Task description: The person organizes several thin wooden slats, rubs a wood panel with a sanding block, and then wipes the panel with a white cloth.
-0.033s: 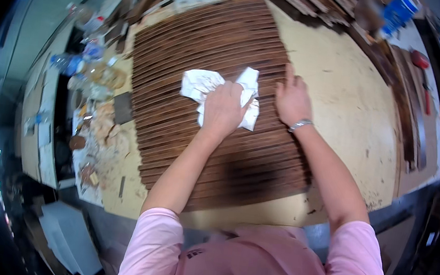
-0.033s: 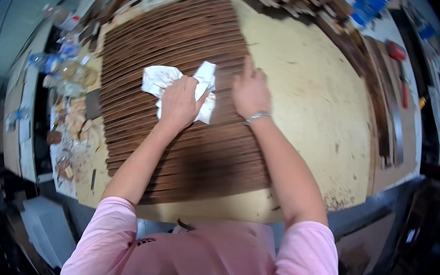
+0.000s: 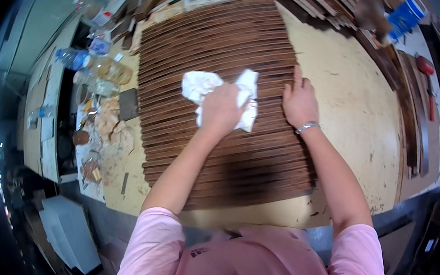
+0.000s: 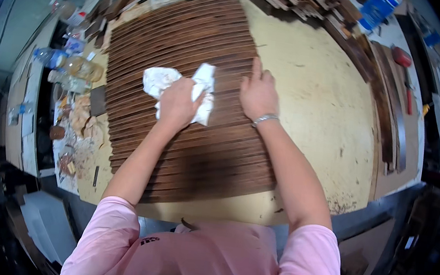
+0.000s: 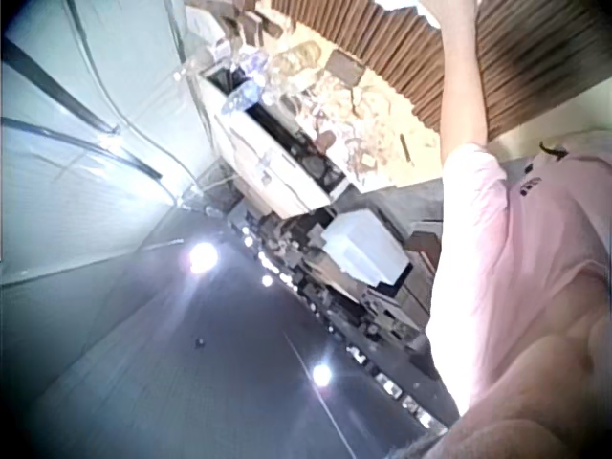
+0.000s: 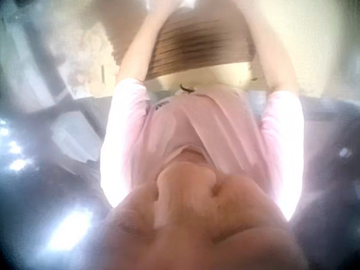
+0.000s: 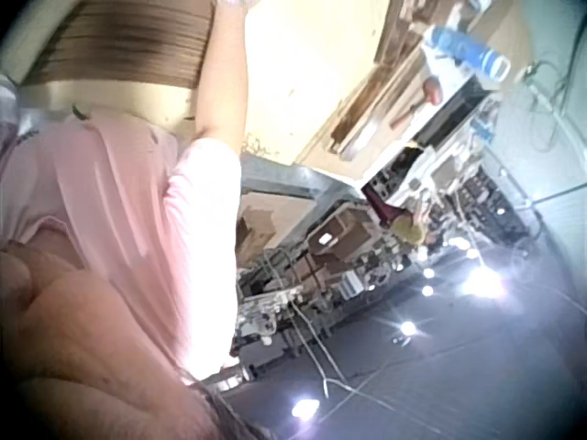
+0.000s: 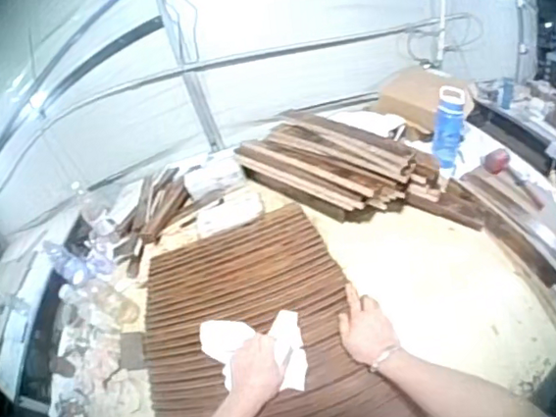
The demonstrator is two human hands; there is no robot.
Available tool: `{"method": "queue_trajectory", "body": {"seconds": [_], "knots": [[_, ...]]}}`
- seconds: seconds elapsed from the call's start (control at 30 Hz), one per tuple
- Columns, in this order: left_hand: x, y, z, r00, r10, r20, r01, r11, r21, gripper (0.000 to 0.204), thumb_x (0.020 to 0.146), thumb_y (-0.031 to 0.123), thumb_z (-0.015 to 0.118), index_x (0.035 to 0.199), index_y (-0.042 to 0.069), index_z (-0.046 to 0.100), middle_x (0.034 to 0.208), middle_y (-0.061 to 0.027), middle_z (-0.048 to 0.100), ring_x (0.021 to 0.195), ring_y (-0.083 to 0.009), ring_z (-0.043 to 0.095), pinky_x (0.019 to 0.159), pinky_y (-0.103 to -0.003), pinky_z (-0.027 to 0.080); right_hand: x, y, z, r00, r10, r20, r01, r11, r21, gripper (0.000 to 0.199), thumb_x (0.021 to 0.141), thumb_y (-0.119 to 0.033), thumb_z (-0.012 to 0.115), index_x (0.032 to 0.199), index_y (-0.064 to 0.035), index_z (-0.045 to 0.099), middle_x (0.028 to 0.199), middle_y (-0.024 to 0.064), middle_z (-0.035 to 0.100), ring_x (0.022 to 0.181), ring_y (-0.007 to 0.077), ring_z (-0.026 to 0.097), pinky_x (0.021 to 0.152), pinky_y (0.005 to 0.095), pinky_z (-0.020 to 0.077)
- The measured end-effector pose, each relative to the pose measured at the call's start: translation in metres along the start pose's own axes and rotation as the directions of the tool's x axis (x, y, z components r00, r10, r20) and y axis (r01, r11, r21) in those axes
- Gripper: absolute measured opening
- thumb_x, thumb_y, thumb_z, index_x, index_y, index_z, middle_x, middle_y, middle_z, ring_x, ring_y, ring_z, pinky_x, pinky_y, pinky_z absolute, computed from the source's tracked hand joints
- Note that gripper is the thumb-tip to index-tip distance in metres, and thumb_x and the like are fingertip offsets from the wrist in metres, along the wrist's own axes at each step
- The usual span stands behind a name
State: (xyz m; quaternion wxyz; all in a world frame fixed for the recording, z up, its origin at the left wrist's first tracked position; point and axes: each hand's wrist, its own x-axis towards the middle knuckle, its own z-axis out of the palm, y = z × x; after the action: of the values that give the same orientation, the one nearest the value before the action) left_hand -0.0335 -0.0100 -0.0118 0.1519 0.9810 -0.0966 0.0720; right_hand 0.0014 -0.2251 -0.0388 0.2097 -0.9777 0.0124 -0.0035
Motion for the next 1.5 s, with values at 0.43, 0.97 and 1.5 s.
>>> {"method": "queue_trajectory", "body": {"seconds": [0.43, 0.97, 1.5], "knots": [[-0.148, -0.226, -0.080, 0.670, -0.704, -0.234, 0.653, 0.710, -0.265, 0.040, 0.097, 0.033, 0.059, 0.115, -0.002, 0.063, 0.101, -0.0250, 0.068, 0.093, -0.0400, 0.065, 0.082, -0.046, 0.049, 0.004, 0.048, -0.015, 0.987, -0.123, 0.108, 0.035, 0.801, 0.597, 0.069, 0.102, -0.042, 0.045, 0.156, -0.0053, 0.023, 0.148, 0.0232, 0.041, 0.138, 0.0329, 0.041, 0.113, 0.0362, 0.0339], [-0.131, -0.174, -0.065, 0.672, -0.609, -0.421, 0.671, 0.741, -0.002, 0.031, 0.093, 0.033, 0.064, 0.102, 0.004, 0.064, 0.093, -0.0210, 0.067, 0.085, -0.0384, 0.064, 0.076, -0.045, 0.049, -0.071, 0.047, -0.010, 0.988, -0.037, 0.147, -0.070, 0.748, 0.660, 0.081, 0.098, -0.038, 0.056, 0.155, 0.0011, 0.014, 0.157, 0.0280, 0.024, 0.148, 0.0351, 0.024, 0.120, 0.0367, 0.0218], [-0.150, 0.044, -0.081, 0.923, -0.096, -0.373, -0.050, 0.930, -0.365, 0.033, 0.075, 0.009, 0.076, 0.106, 0.004, 0.068, 0.114, -0.0130, 0.066, 0.109, -0.0330, 0.059, 0.097, -0.043, 0.044, -0.127, -0.017, -0.042, 0.861, -0.500, -0.093, 0.503, 0.810, 0.302, 0.071, 0.088, -0.027, 0.064, 0.150, -0.0098, 0.037, 0.160, 0.0228, 0.021, 0.145, 0.0433, 0.024, 0.117, 0.0515, 0.0220]]}}
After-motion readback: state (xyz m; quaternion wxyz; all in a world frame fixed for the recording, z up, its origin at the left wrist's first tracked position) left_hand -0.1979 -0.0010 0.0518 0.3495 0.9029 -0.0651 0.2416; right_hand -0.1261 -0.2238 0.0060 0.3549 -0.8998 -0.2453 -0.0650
